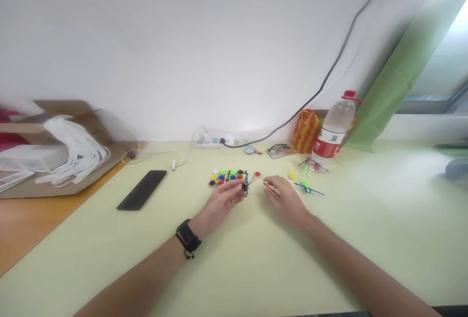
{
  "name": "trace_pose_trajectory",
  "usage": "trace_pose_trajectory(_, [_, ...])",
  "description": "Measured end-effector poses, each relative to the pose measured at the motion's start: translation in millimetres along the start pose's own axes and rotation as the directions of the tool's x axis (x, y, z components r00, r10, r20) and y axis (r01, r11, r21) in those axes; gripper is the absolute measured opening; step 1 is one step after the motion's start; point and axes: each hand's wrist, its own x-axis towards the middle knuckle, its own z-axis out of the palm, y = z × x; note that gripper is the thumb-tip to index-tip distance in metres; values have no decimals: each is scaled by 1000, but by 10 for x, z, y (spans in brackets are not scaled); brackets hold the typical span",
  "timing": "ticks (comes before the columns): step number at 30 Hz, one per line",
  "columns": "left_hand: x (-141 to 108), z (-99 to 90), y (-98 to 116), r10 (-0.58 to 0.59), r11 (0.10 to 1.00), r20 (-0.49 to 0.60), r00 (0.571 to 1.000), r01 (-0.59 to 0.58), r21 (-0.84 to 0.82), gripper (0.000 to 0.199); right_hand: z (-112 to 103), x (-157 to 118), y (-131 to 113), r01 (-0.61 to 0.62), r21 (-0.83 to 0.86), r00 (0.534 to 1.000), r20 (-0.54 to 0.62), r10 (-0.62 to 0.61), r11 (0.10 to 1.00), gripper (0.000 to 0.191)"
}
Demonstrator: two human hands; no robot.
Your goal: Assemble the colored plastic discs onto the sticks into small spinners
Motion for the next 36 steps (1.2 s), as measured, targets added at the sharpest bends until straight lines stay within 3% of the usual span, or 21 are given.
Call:
trace_pose_trajectory(5, [-45, 41, -15, -10, 997, 70, 997, 5, 71, 32, 15, -66, -284, 50, 345, 995, 65, -77, 937, 34])
trace_pose_trajectory(10, [-78, 80, -12, -1, 995, 115, 993, -10, 102, 30, 91, -103, -363, 70, 395, 984, 124, -129, 916, 39])
trace_pose_trajectory(14, [-68, 44, -19, -8, 996, 123, 992, -3, 94, 31, 81, -100, -359, 42, 414, 992, 90, -87, 909, 38])
trace_pose_trajectory(20, [-30, -30, -60, 8, 995, 119, 993, -20, 95, 34, 32, -111, -413, -55, 573, 998, 56, 28, 818, 76])
trace_pose_trajectory(22, [-16, -39, -73, 29, 995, 96, 995, -38, 94, 33, 25, -112, -423, -99, 612, 995, 69, 71, 785, 67])
trace_pose_trajectory(24, [-3, -42, -79, 51, 993, 62, 997, -57, 100, 33, 12, -102, -419, -142, 618, 987, 145, 66, 773, 36])
trace_pose_trajectory(25, [2, -41, -79, 61, 992, 42, 997, -65, 108, 33, 3, -93, -414, -170, 618, 978, 203, 53, 768, 37])
trace_pose_trajectory(28, [15, -36, -76, 79, 987, 3, 997, -79, 137, 36, -23, -61, -396, -259, 635, 948, 312, 65, 727, 65])
trace_pose_trajectory(36, [-2, -22, -101, 83, 974, 56, 995, -93, 206, 38, -22, -35, -452, -239, 709, 971, 177, 161, 664, 36])
